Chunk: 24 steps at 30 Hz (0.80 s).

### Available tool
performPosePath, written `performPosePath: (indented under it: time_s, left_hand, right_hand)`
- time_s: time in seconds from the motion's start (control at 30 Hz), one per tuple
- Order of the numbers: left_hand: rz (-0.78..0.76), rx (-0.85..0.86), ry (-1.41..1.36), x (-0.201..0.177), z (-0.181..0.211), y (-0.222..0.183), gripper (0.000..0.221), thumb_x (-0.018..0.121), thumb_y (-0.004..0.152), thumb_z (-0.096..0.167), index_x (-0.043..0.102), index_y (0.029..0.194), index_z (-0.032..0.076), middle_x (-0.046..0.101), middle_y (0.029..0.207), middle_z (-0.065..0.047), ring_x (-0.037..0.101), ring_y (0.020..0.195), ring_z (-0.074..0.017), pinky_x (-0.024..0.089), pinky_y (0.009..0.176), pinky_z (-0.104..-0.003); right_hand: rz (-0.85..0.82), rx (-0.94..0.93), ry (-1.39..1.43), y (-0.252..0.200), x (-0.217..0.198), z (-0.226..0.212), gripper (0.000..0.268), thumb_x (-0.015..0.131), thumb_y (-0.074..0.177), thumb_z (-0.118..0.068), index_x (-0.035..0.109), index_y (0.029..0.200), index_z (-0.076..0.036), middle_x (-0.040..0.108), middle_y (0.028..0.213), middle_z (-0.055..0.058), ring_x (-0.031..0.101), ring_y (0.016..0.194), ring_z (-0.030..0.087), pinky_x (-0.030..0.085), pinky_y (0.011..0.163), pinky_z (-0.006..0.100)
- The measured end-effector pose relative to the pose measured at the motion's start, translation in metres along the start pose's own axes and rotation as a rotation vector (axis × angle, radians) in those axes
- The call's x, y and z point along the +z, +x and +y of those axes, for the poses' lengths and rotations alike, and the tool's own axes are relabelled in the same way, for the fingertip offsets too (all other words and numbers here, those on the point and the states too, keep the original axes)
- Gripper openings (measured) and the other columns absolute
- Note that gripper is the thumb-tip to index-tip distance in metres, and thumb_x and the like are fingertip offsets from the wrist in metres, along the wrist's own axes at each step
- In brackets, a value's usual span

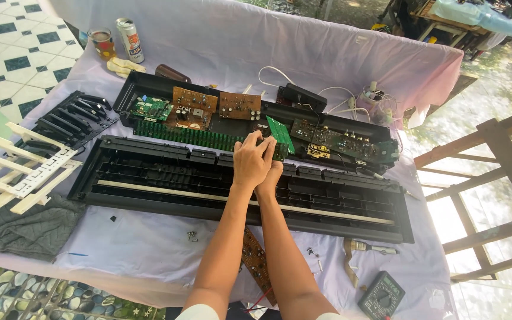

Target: Repairing an electronic keyboard by disassembling and inspecting internal circuit boards and cables.

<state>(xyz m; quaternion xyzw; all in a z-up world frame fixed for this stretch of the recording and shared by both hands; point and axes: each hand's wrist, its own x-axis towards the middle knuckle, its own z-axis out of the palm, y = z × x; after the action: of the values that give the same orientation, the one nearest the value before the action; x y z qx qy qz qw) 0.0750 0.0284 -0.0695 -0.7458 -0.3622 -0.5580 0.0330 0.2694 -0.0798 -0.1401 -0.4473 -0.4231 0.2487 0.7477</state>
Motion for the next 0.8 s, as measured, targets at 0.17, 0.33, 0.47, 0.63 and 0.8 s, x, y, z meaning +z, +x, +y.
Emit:
performPosePath:
  time_s: [0.17, 0.33, 0.47, 0.63, 0.8]
  left_hand:
    - [0.012, -0.011, -0.008, -0.009, 0.006, 0.007, 0.027, 0.058, 0.105, 0.035, 0.075, 0.091, 0.02, 0.059, 0.09, 0.0, 0.065, 0.081, -0.0232, 0.041, 0.063, -0.035]
    - [0.014, -0.027, -0.037, -0.018, 0.012, 0.014, 0.032, 0.055, 0.108, 0.032, 0.075, 0.085, 0.02, 0.059, 0.084, 0.001, 0.062, 0.073, -0.0198, 0.037, 0.063, -0.031]
    - [0.014, -0.046, -0.021, -0.005, 0.006, 0.015, 0.024, 0.058, 0.104, 0.032, 0.074, 0.088, 0.023, 0.058, 0.082, 0.005, 0.063, 0.079, -0.0181, 0.037, 0.064, -0.033]
    - [0.004, -0.071, -0.048, -0.017, 0.012, 0.018, 0.025, 0.057, 0.104, 0.03, 0.072, 0.085, 0.021, 0.057, 0.081, 0.003, 0.062, 0.081, -0.0199, 0.037, 0.065, -0.033]
    - [0.046, -0.099, -0.045, -0.013, 0.01, 0.015, 0.029, 0.057, 0.103, 0.03, 0.07, 0.079, 0.023, 0.055, 0.076, 0.004, 0.061, 0.077, -0.0196, 0.037, 0.065, -0.033]
  right_hand:
    - [0.009, 0.076, -0.012, -0.011, -0.019, 0.004, 0.016, 0.058, 0.1, -0.004, 0.071, 0.091, -0.003, 0.061, 0.066, 0.007, 0.043, 0.058, 0.006, 0.043, 0.052, 0.025]
    - [0.018, 0.05, 0.018, 0.019, -0.013, -0.002, 0.015, 0.057, 0.101, -0.005, 0.07, 0.093, -0.003, 0.06, 0.067, 0.007, 0.043, 0.058, 0.006, 0.042, 0.051, 0.024]
    - [0.026, 0.084, 0.016, 0.024, -0.021, -0.009, 0.014, 0.057, 0.101, -0.006, 0.069, 0.094, -0.003, 0.059, 0.068, 0.007, 0.043, 0.057, 0.006, 0.041, 0.049, 0.024]
    - [0.012, 0.126, 0.022, 0.032, 0.02, -0.014, 0.013, 0.056, 0.101, -0.007, 0.068, 0.096, -0.004, 0.058, 0.069, 0.006, 0.042, 0.057, 0.007, 0.04, 0.048, 0.023]
    - [-0.028, 0.172, 0.037, 0.052, 0.143, -0.026, 0.012, 0.055, 0.102, -0.008, 0.067, 0.098, -0.004, 0.056, 0.07, 0.006, 0.042, 0.056, 0.007, 0.04, 0.046, 0.022]
